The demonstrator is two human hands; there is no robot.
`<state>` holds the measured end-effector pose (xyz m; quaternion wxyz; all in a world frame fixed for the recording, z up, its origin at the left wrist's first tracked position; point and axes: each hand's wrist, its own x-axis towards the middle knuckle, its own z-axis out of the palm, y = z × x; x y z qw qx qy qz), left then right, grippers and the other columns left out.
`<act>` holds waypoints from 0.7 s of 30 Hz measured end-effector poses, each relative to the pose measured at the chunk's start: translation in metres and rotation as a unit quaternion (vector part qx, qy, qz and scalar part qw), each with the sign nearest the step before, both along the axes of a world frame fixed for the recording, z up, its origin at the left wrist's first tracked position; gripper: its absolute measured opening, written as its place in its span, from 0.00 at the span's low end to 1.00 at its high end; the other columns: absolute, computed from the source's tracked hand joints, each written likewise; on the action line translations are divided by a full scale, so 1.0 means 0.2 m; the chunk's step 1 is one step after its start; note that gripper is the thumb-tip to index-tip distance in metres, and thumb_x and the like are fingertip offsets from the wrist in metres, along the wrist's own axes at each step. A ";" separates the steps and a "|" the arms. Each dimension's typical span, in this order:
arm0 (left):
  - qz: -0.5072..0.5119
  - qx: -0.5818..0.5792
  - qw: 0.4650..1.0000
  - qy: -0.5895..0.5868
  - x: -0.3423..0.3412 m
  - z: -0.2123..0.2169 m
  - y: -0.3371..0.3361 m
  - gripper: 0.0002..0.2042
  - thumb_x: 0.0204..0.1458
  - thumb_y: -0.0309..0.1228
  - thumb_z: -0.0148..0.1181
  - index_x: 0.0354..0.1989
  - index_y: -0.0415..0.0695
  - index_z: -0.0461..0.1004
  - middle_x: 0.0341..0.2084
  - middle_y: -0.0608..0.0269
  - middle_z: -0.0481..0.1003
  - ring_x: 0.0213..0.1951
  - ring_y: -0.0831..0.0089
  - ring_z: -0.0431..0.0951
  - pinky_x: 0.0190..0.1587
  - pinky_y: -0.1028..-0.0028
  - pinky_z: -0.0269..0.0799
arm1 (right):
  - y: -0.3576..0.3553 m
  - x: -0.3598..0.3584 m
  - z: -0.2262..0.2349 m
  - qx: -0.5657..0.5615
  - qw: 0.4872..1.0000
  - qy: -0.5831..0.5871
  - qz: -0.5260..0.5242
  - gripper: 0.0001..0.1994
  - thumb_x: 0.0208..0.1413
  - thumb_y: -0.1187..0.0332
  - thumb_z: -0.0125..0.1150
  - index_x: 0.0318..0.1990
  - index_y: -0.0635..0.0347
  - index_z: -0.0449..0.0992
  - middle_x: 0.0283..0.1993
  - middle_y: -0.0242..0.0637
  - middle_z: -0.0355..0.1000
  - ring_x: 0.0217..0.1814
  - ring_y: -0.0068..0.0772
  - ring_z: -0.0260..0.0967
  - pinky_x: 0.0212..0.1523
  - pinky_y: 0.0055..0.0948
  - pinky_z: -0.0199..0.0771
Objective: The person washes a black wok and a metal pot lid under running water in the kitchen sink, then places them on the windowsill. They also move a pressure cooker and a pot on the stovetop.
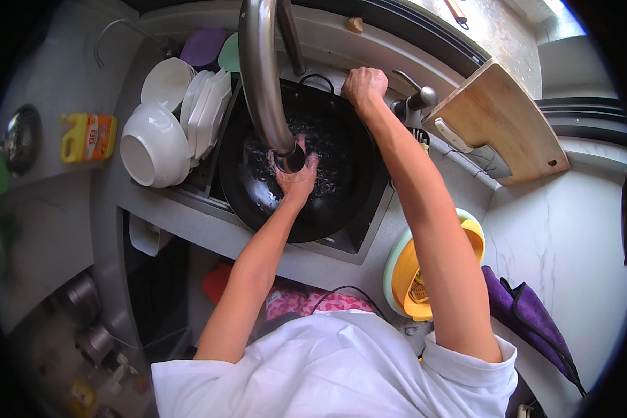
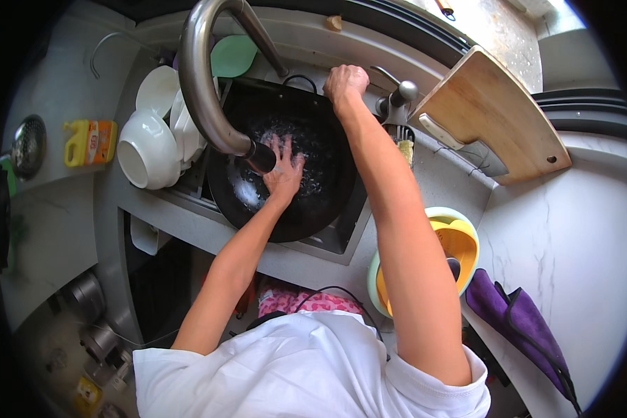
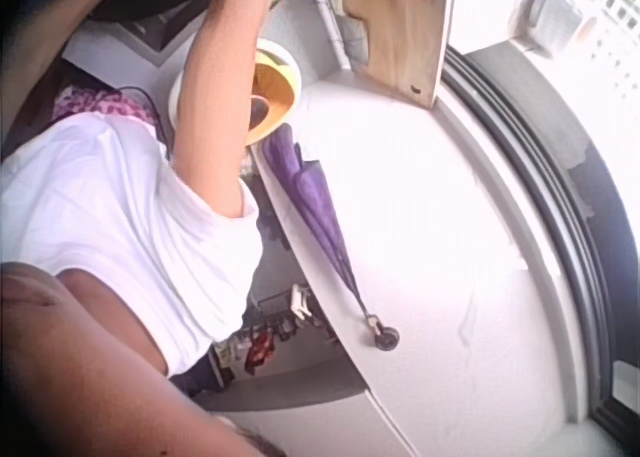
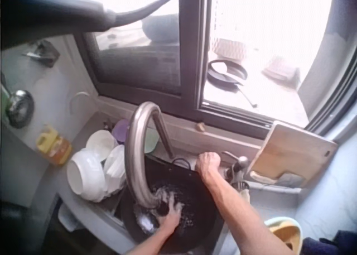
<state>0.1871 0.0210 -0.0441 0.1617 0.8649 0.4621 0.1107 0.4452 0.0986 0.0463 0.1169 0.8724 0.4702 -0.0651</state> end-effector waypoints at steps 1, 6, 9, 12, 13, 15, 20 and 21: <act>0.019 -0.008 0.999 -0.033 0.00 -0.01 0.00 0.31 0.58 0.44 0.53 0.70 0.48 0.59 0.69 0.45 0.56 0.70 0.47 0.53 0.68 0.44 0.48 | 0.03 -0.01 0.02 -0.024 0.998 0.008 -0.063 0.12 0.59 0.61 0.53 0.39 0.42 0.86 0.36 0.24 0.82 0.36 0.26 0.81 0.19 0.33 0.70; -0.297 -0.020 0.954 0.037 -0.11 0.05 -0.10 0.29 0.59 0.45 0.51 0.69 0.50 0.61 0.68 0.48 0.58 0.69 0.51 0.56 0.67 0.45 0.50 | 0.14 -0.03 0.06 -0.103 0.973 0.043 -0.201 0.12 0.59 0.61 0.55 0.44 0.43 0.84 0.40 0.21 0.80 0.39 0.22 0.78 0.20 0.31 0.69; -0.206 0.002 0.978 0.022 -0.15 0.07 -0.01 0.29 0.59 0.45 0.51 0.68 0.49 0.62 0.68 0.49 0.59 0.69 0.52 0.57 0.68 0.44 0.47 | 0.13 -0.06 0.11 -0.057 0.964 0.081 -0.246 0.13 0.57 0.60 0.55 0.45 0.45 0.84 0.42 0.24 0.80 0.46 0.24 0.78 0.25 0.29 0.71; -0.038 0.003 0.999 0.029 -0.08 -0.01 0.04 0.28 0.59 0.46 0.51 0.67 0.47 0.65 0.68 0.54 0.59 0.70 0.52 0.54 0.69 0.43 0.44 | 0.10 -0.07 0.07 -0.057 0.988 0.013 -0.142 0.14 0.56 0.60 0.55 0.45 0.45 0.85 0.47 0.30 0.81 0.49 0.34 0.80 0.31 0.38 0.78; -0.040 0.013 0.999 0.031 -0.05 0.01 0.02 0.28 0.59 0.46 0.50 0.66 0.46 0.65 0.68 0.53 0.59 0.70 0.51 0.53 0.69 0.42 0.44 | 0.09 -0.06 0.07 -0.047 0.992 0.005 -0.120 0.14 0.56 0.59 0.54 0.44 0.46 0.85 0.48 0.32 0.81 0.49 0.35 0.80 0.33 0.39 0.78; -0.115 0.028 0.991 0.063 -0.01 0.04 -0.01 0.27 0.59 0.47 0.51 0.64 0.45 0.68 0.66 0.51 0.62 0.70 0.49 0.53 0.67 0.39 0.46 | 0.03 -0.02 0.09 -0.029 0.996 -0.012 -0.080 0.15 0.56 0.59 0.53 0.42 0.47 0.85 0.48 0.36 0.81 0.50 0.38 0.80 0.39 0.41 0.80; -0.184 -0.030 0.977 0.101 -0.15 0.05 0.11 0.28 0.57 0.44 0.55 0.64 0.44 0.66 0.66 0.53 0.62 0.68 0.52 0.56 0.65 0.42 0.53 | 0.07 -0.08 -0.07 0.031 0.999 0.029 0.010 0.15 0.54 0.61 0.52 0.37 0.52 0.86 0.42 0.43 0.81 0.48 0.44 0.79 0.46 0.39 0.79; -0.251 -0.030 0.963 0.092 -0.08 0.13 0.10 0.28 0.56 0.44 0.56 0.64 0.44 0.66 0.66 0.54 0.62 0.68 0.52 0.57 0.65 0.42 0.54 | -0.10 0.19 -0.19 0.033 0.997 -0.049 0.043 0.15 0.54 0.62 0.52 0.38 0.53 0.85 0.43 0.43 0.81 0.48 0.44 0.79 0.46 0.40 0.79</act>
